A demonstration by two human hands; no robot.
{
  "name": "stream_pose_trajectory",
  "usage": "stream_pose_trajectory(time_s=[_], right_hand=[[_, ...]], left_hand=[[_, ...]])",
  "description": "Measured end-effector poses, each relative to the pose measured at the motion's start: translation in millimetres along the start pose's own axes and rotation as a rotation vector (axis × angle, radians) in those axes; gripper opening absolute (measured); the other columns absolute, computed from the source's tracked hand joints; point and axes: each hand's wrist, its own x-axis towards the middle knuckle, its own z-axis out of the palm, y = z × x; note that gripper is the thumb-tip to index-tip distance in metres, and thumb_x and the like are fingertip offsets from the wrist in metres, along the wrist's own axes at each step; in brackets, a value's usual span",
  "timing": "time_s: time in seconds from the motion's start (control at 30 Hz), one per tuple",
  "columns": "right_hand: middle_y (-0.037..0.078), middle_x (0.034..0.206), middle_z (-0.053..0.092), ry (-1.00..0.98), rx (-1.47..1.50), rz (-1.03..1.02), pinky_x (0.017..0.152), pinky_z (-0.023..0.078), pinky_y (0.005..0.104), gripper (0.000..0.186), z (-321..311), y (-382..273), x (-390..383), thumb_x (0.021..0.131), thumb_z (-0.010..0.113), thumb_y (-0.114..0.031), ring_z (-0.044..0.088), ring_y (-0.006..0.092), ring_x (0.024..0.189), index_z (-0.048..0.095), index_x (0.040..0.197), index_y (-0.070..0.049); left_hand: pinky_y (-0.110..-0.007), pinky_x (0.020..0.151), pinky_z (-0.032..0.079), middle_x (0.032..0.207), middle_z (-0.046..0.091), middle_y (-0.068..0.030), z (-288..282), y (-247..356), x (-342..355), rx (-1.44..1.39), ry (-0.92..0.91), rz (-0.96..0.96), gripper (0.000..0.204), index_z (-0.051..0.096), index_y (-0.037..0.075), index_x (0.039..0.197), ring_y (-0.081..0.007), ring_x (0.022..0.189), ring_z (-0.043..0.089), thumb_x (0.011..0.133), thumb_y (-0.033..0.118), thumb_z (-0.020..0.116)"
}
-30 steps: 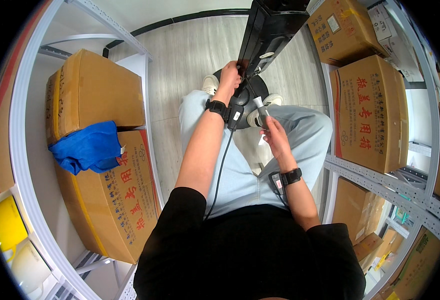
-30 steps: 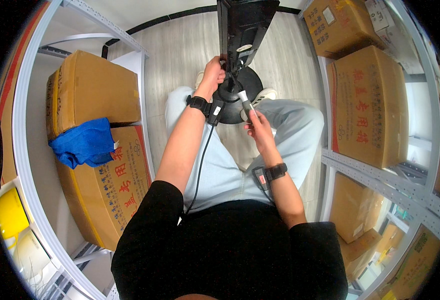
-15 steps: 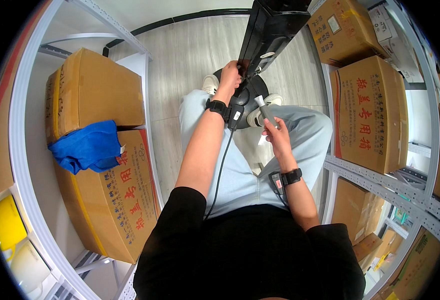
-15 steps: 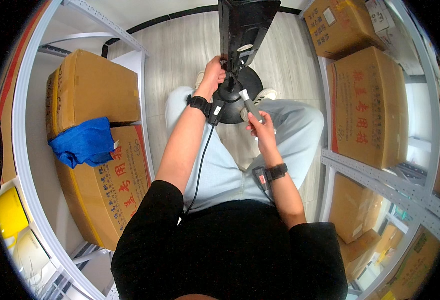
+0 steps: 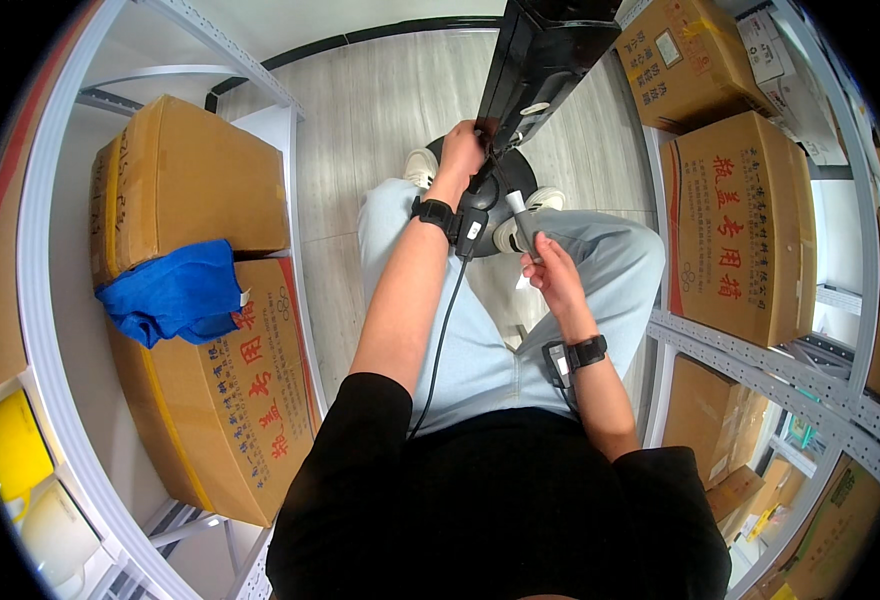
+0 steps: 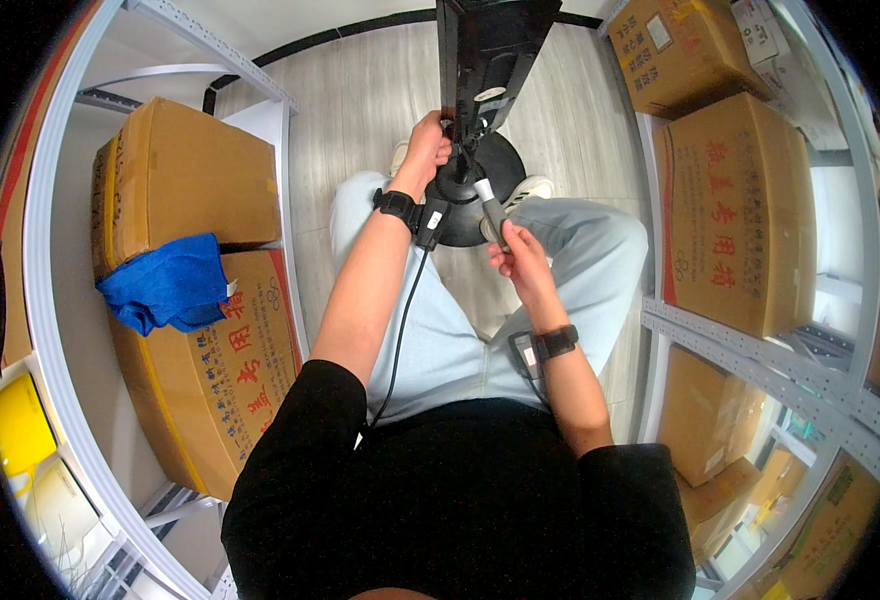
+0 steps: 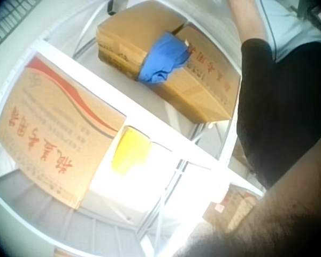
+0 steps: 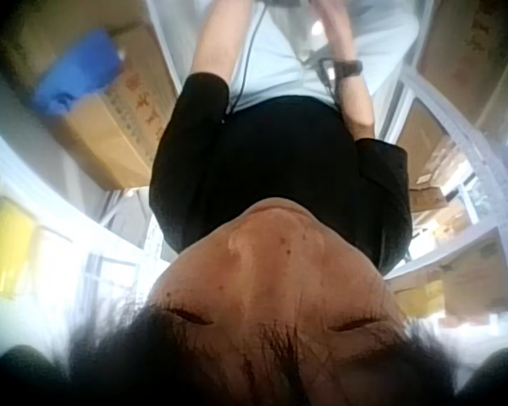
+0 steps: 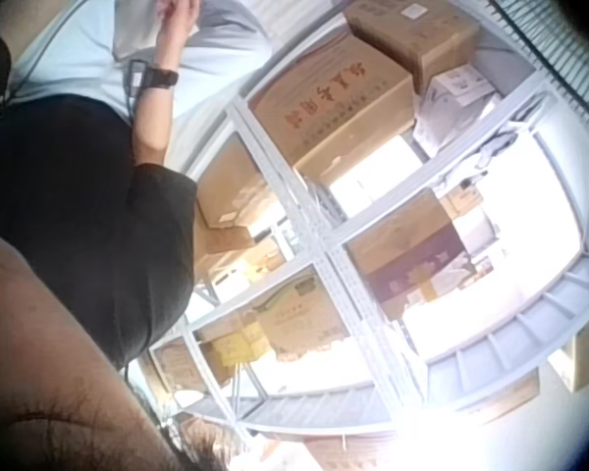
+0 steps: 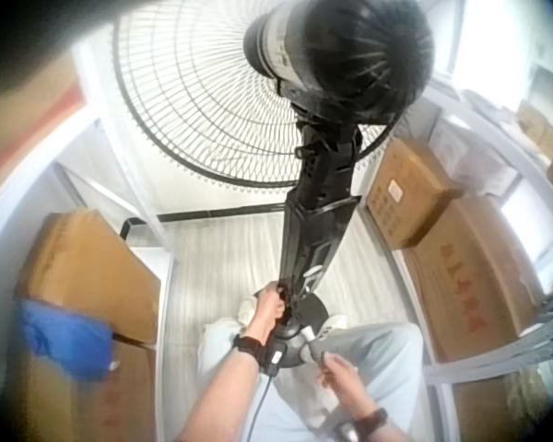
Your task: The person sits on the floor and uses a screwdriver to tighten screws on the base and neck of a standing fan. They repeatedly adjust the fan's position and reinsert the screwdriver into different screw holes.
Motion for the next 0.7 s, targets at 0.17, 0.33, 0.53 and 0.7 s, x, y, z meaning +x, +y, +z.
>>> stream_pose_trajectory(time_s=[0.17,0.33,0.53,0.7], right_hand=[[0.002,0.087,0.062,0.059,-0.054,0.014,0.050,0.035,0.0181,0.035,3.1,-5.2,3.3,0.093,0.060,-0.037,0.055,0.0062,0.064,0.055,0.110,-0.007],[0.002,0.089,0.060,0.119,-0.202,-0.084,0.048,0.033,0.0185,0.046,11.8,-3.0,10.7,0.091,0.063,-0.036,0.047,0.0048,0.058,0.052,0.122,-0.004],[0.000,0.083,0.059,0.094,-0.197,-0.108,0.047,0.031,0.0183,0.043,7.9,-1.4,6.5,0.091,0.064,-0.034,0.043,0.0037,0.055,0.054,0.124,-0.007],[-0.002,0.080,0.058,0.101,-0.125,-0.083,0.048,0.031,0.0179,0.038,-4.4,-0.1,-11.2,0.091,0.064,-0.034,0.043,0.0028,0.056,0.058,0.118,-0.007]], left_hand=[[-0.025,0.058,0.042,0.085,0.066,-0.0066,0.2,3.4,-4.2,0.013,-0.007,-0.062,0.034,0.067,0.002,0.101,-0.0129,0.069,0.056,0.093,0.018,0.039],[-0.025,0.050,0.037,0.079,0.062,-0.0049,0.3,-1.8,-4.8,0.049,-0.042,0.036,0.033,0.067,0.004,0.101,-0.0116,0.061,0.051,0.094,0.021,0.040],[-0.022,0.037,0.022,0.058,0.036,0.0028,-14.4,-18.2,6.3,-0.263,-0.202,-0.217,0.032,0.057,0.014,0.107,-0.0069,0.044,0.031,0.099,0.036,0.035],[-0.021,0.038,0.021,0.058,0.033,0.0027,-10.5,-25.5,-9.8,-0.330,-0.174,-0.161,0.024,0.049,0.015,0.096,-0.0076,0.046,0.030,0.099,0.037,0.040]])
